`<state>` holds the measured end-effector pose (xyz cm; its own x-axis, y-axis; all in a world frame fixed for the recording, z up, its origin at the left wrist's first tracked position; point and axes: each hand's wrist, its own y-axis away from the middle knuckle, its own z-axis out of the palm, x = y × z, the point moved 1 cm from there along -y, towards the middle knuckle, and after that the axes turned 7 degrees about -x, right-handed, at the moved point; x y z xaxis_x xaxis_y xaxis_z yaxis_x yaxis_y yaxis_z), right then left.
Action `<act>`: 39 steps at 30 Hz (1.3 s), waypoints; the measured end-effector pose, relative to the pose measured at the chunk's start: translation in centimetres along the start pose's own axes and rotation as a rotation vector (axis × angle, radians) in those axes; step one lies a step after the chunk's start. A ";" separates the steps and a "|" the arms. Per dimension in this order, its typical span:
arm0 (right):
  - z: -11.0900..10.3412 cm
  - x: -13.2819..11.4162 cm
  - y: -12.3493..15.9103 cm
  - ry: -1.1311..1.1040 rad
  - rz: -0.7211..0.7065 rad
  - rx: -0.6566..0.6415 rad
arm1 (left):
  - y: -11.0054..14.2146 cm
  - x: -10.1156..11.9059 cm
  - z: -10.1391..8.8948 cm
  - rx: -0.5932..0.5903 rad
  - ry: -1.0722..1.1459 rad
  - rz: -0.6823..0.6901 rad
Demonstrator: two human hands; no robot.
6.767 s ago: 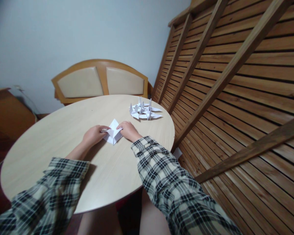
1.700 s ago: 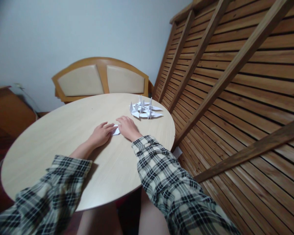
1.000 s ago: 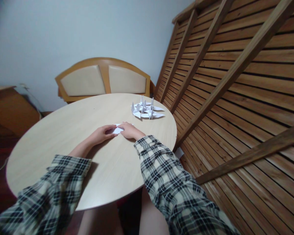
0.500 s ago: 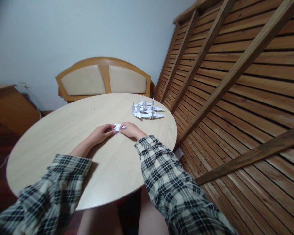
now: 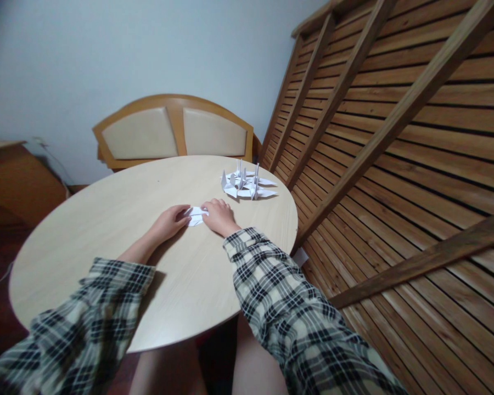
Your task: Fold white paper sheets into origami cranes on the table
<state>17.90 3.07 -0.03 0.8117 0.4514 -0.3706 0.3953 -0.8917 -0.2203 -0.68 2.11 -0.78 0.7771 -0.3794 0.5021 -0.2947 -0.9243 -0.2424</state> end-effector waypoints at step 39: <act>-0.4 -0.2 0.1 0.037 -0.113 -0.067 | -0.1 -0.8 0.3 -0.209 -0.330 0.242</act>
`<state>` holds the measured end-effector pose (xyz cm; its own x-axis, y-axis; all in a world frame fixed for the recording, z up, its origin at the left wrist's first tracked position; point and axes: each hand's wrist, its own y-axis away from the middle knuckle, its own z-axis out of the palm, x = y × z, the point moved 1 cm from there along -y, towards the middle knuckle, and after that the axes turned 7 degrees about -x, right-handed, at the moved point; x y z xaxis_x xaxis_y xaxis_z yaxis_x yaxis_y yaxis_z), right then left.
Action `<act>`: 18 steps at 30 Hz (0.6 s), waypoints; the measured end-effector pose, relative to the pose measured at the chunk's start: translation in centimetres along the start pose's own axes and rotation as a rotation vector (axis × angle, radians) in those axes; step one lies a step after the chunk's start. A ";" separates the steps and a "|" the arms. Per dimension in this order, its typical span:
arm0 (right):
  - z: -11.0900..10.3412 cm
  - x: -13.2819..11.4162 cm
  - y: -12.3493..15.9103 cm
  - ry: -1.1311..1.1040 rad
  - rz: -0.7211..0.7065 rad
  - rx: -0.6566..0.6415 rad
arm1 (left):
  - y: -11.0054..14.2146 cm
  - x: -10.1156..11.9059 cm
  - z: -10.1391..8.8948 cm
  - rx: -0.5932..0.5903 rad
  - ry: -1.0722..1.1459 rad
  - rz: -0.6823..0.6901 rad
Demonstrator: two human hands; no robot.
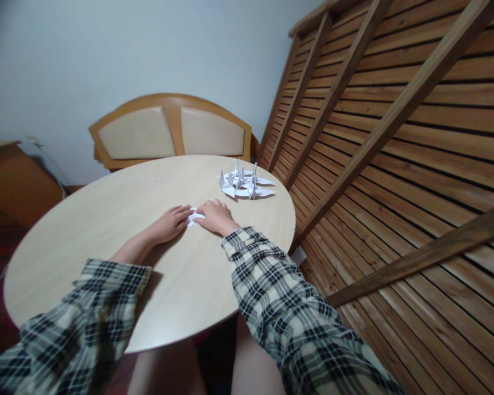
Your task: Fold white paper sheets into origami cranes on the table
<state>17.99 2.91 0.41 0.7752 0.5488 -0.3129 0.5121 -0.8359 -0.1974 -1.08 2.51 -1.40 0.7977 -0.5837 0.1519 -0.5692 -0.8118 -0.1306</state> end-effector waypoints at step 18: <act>-1.1 0.2 0.0 -0.097 -0.197 0.013 | 0.0 1.2 -1.4 0.148 0.215 -0.002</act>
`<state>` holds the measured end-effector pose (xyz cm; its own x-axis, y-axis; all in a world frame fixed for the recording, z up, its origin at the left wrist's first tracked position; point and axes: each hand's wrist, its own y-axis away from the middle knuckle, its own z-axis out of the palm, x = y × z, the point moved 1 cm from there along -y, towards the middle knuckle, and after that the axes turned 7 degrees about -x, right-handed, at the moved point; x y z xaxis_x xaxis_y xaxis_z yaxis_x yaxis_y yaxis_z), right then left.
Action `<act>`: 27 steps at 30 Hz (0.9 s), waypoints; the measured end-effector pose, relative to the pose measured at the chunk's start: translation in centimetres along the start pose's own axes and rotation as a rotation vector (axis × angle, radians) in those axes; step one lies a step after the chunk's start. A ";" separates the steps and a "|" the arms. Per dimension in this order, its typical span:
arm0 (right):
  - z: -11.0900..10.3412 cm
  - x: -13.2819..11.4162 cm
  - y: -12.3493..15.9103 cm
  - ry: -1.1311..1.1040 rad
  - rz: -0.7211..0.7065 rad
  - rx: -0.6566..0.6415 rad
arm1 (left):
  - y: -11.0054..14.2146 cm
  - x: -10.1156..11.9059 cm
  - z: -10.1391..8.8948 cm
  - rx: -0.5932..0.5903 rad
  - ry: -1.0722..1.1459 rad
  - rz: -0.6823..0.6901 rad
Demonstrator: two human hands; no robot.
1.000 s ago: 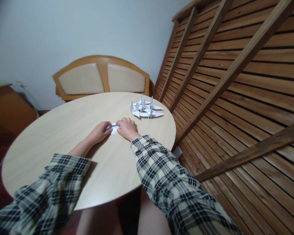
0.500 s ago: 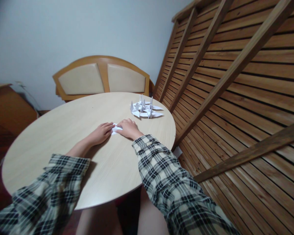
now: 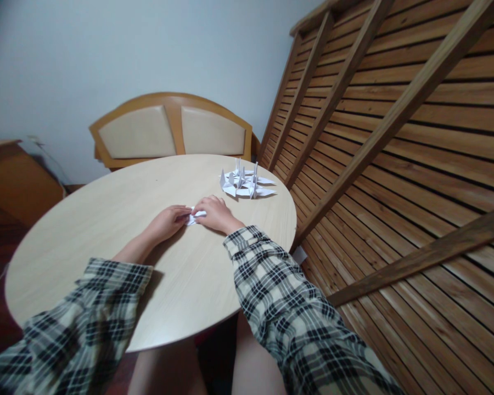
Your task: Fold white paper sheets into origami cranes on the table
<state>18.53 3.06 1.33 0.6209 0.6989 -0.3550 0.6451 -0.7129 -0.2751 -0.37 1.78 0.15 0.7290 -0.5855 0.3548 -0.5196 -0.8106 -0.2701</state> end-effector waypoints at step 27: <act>0.8 0.4 -0.2 0.068 0.010 -0.011 | 0.7 -0.5 -0.3 -0.035 0.216 -0.145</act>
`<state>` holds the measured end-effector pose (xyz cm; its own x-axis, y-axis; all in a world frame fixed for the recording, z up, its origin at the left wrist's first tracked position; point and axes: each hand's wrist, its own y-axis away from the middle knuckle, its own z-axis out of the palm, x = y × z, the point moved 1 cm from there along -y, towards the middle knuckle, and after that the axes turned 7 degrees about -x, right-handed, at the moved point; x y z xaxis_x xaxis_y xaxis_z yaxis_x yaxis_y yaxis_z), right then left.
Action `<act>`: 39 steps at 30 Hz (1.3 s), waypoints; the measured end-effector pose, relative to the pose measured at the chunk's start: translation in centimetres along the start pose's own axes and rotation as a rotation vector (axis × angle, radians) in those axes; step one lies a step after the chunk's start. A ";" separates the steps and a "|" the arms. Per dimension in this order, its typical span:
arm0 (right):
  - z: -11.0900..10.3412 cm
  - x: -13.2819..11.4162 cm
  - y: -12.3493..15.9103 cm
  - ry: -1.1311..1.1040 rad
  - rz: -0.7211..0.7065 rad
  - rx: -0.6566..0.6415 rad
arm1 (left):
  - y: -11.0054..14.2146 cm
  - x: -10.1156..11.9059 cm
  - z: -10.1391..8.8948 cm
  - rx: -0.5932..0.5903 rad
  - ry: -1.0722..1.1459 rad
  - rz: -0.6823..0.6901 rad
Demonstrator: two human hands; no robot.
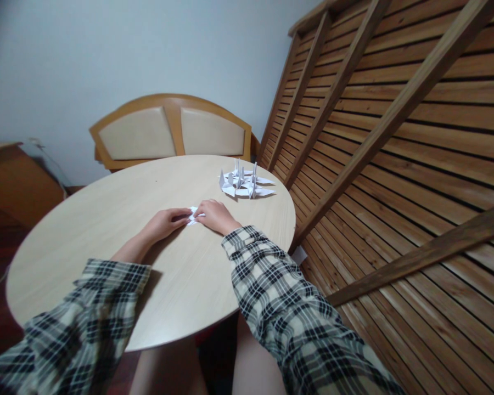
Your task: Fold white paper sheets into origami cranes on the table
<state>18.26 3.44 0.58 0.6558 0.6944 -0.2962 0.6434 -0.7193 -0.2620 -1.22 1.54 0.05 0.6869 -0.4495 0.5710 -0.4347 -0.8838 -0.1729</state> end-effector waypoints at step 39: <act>-0.7 -2.0 -0.3 0.313 -0.063 0.047 | 0.1 0.4 0.0 0.083 -0.352 -0.049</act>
<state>17.05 2.25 1.86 0.7096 0.7044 0.0165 0.6723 -0.6700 -0.3148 -1.01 1.23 0.28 0.8705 -0.4104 0.2718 -0.3570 -0.9065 -0.2253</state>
